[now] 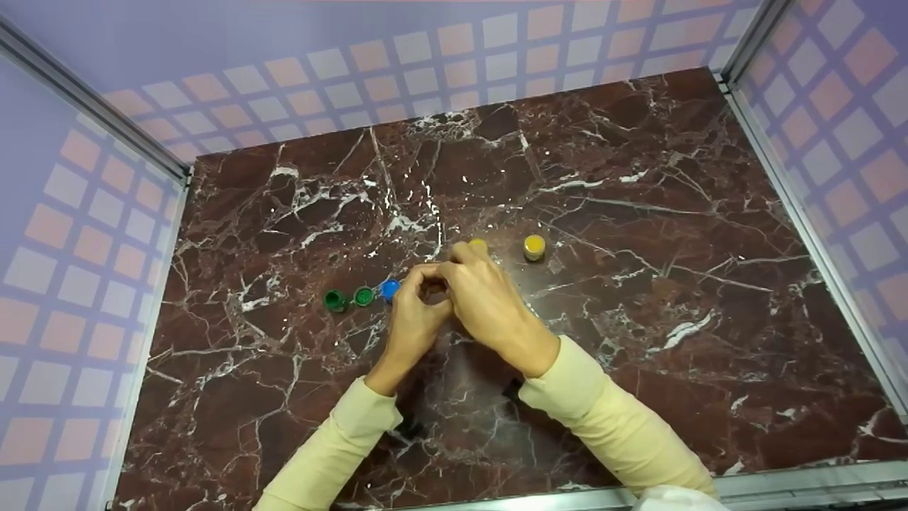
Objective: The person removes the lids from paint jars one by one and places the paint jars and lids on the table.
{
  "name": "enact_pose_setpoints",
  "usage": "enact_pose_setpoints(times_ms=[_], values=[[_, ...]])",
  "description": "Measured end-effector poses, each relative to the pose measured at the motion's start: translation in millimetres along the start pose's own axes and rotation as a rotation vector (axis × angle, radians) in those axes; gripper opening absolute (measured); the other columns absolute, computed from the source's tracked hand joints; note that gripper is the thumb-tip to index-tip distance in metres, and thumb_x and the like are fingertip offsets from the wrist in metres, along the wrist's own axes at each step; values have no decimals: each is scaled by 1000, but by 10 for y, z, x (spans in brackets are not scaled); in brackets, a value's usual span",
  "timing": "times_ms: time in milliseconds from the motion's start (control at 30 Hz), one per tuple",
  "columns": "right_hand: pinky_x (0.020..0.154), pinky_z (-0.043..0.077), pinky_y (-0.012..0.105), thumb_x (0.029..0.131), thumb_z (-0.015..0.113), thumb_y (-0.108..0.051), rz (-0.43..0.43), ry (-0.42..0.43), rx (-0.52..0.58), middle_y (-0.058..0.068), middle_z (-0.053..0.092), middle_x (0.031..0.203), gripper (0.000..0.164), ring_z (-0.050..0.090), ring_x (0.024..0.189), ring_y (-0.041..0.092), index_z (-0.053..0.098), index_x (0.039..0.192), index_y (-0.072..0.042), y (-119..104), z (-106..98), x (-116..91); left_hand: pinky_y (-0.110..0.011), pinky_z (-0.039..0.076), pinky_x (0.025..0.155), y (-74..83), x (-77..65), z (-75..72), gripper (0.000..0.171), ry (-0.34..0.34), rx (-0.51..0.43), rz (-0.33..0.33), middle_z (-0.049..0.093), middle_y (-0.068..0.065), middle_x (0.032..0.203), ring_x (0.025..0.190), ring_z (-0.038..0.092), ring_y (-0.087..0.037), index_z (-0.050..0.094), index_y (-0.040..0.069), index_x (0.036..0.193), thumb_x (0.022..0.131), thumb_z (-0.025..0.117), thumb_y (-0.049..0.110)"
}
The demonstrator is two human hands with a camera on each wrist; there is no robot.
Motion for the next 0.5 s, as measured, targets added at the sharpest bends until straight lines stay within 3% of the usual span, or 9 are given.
enact_pose_setpoints(times_ms=[167,333,500], values=[[84,56,40,79,78,16,-39,-35,2,16,68,115,31,61,101,31,76,107,5,23,0,-35,-31,58,88,-20,-20,-12,31,-29,-34,-20,65,-14,110,98,68,-25,66,-4,109,82,79,-10],[91,56,40,80,77,15,-75,-88,23,14,68,119,28,61,109,29,77,105,2,40,-26,-45,-28,57,91,-18,-26,-23,32,-48,-7,-27,65,-15,113,102,68,-25,65,-5,112,84,82,-3],[90,55,37,86,80,5,-118,-86,59,13,68,118,15,61,110,28,78,100,-1,70,-32,-42,-28,57,91,-18,-32,-24,30,-65,5,-38,64,-14,110,101,67,-23,65,-4,111,85,80,-5]])
Point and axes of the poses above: each hand's wrist, its own x-axis towards the middle knuckle, its own z-axis out of the palm, y = z × x, the point moved 4 cm from there along x, towards the middle knuckle
